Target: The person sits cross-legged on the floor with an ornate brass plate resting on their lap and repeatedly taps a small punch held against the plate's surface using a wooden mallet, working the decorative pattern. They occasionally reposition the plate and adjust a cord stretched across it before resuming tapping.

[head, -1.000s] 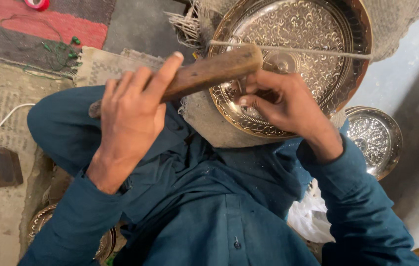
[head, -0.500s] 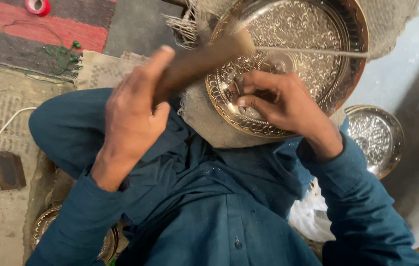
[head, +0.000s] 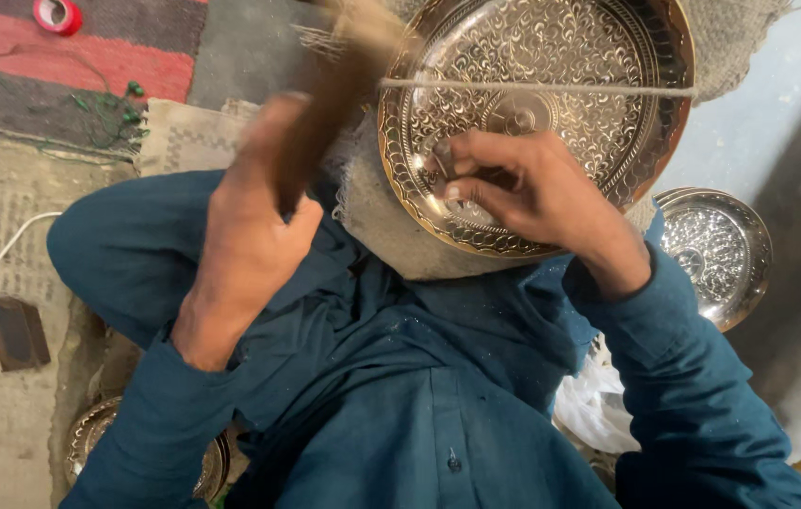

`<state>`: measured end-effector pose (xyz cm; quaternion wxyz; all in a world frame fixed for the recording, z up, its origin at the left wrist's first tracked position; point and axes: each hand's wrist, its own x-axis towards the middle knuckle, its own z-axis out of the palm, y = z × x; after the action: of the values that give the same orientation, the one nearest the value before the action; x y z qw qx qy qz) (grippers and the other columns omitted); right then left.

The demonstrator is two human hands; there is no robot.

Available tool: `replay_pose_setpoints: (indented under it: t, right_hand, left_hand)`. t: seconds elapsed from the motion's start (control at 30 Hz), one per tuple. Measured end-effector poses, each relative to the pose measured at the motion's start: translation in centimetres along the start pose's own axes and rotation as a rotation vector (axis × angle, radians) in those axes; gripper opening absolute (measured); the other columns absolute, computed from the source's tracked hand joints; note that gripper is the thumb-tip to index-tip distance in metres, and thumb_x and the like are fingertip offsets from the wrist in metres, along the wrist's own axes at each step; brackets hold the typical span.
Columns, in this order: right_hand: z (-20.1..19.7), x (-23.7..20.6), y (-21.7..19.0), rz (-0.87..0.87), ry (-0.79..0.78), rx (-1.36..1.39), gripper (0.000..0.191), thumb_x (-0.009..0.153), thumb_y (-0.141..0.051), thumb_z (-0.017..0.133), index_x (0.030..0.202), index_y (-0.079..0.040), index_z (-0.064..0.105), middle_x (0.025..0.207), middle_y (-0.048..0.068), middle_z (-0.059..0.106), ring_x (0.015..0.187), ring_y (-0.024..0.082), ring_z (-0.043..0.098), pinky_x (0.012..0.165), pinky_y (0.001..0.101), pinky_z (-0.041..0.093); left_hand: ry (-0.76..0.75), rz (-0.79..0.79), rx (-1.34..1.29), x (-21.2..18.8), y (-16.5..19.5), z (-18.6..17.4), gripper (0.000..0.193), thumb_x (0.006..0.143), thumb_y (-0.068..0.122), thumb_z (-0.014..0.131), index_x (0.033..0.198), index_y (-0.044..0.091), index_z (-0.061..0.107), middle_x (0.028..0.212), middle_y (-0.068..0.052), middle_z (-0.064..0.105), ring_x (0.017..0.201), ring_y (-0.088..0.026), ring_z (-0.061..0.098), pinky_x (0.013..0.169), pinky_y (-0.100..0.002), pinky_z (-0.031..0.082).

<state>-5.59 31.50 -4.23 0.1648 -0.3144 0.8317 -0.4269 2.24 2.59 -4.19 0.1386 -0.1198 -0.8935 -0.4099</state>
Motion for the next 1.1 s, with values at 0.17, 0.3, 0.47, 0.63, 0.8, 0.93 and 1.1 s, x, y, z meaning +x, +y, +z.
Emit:
replay_pose_setpoints:
  t: [0.17,0.3,0.47,0.63,0.8,0.93,1.1]
  right_hand:
    - [-0.1,0.0,-0.2,-0.069,0.029,0.015,0.023,0.095,-0.013,0.075,0.116,-0.006,0.068,0.091,0.003,0.076,0.069,0.014,0.069,0.058,0.0284,0.052]
    - [-0.3,0.0,-0.5,-0.059,0.026,-0.013,0.023,0.095,-0.011,0.076,0.116,-0.006,0.068,0.089,0.006,0.076,0.068,0.016,0.070,0.061,0.0311,0.052]
    - [-0.4,0.2,-0.6,-0.110,-0.002,0.052,0.031,0.094,-0.006,0.072,0.125,-0.007,0.067,0.091,0.007,0.075,0.071,0.016,0.072,0.064,0.0297,0.056]
    - [-0.3,0.0,-0.7,-0.082,0.027,0.005,0.025,0.093,-0.007,0.075,0.116,-0.003,0.066,0.088,0.009,0.074,0.073,0.018,0.071,0.064,0.0324,0.053]
    - [-0.4,-0.1,-0.3,-0.132,0.055,0.108,0.020,0.099,-0.005,0.070,0.118,-0.003,0.064,0.097,0.007,0.076,0.085,0.017,0.076,0.074,0.0291,0.061]
    - [-0.5,-0.6,-0.3,-0.073,0.087,0.096,0.027,0.099,-0.003,0.071,0.124,0.000,0.061,0.101,0.009,0.076,0.092,0.018,0.077,0.078,0.0296,0.062]
    - [-0.8,-0.6,-0.5,-0.064,0.093,0.008,0.032,0.094,-0.005,0.077,0.123,0.000,0.063,0.099,0.009,0.076,0.089,0.019,0.077,0.075,0.0303,0.060]
  left_hand:
    - [-0.059,-0.133,0.065,0.0,0.0,-0.1,0.075,0.088,-0.002,0.072,0.154,0.017,0.042,0.123,-0.011,0.062,0.116,-0.032,0.064,0.096,-0.045,0.051]
    - [-0.215,-0.045,0.424,-0.1,-0.2,-0.4,0.080,0.081,-0.004,0.076,0.153,0.019,0.051,0.108,-0.012,0.064,0.109,-0.035,0.065,0.095,-0.049,0.048]
    - [-0.130,-0.015,0.304,-0.4,-0.3,-0.5,0.080,0.084,-0.004,0.074,0.154,0.019,0.044,0.122,-0.013,0.060,0.118,-0.035,0.062,0.101,-0.047,0.049]
    - [-0.071,-0.037,0.172,-0.4,-0.1,-0.6,0.077,0.088,-0.003,0.071,0.156,0.020,0.042,0.133,-0.015,0.058,0.127,-0.038,0.061,0.107,-0.045,0.051]
    - [-0.163,-0.165,0.333,-0.8,-0.1,-1.0,0.075,0.081,-0.002,0.073,0.150,0.018,0.050,0.121,-0.020,0.063,0.106,-0.043,0.064,0.087,-0.049,0.053]
    - [-0.107,-0.238,0.005,-1.5,0.0,-1.0,0.068,0.088,-0.001,0.067,0.150,0.009,0.042,0.114,-0.020,0.068,0.103,-0.038,0.070,0.086,-0.044,0.057]
    - [-0.152,-0.433,-0.145,-2.7,0.9,0.9,0.069,0.084,0.001,0.068,0.147,0.010,0.044,0.096,-0.015,0.072,0.089,-0.030,0.076,0.081,-0.040,0.059]
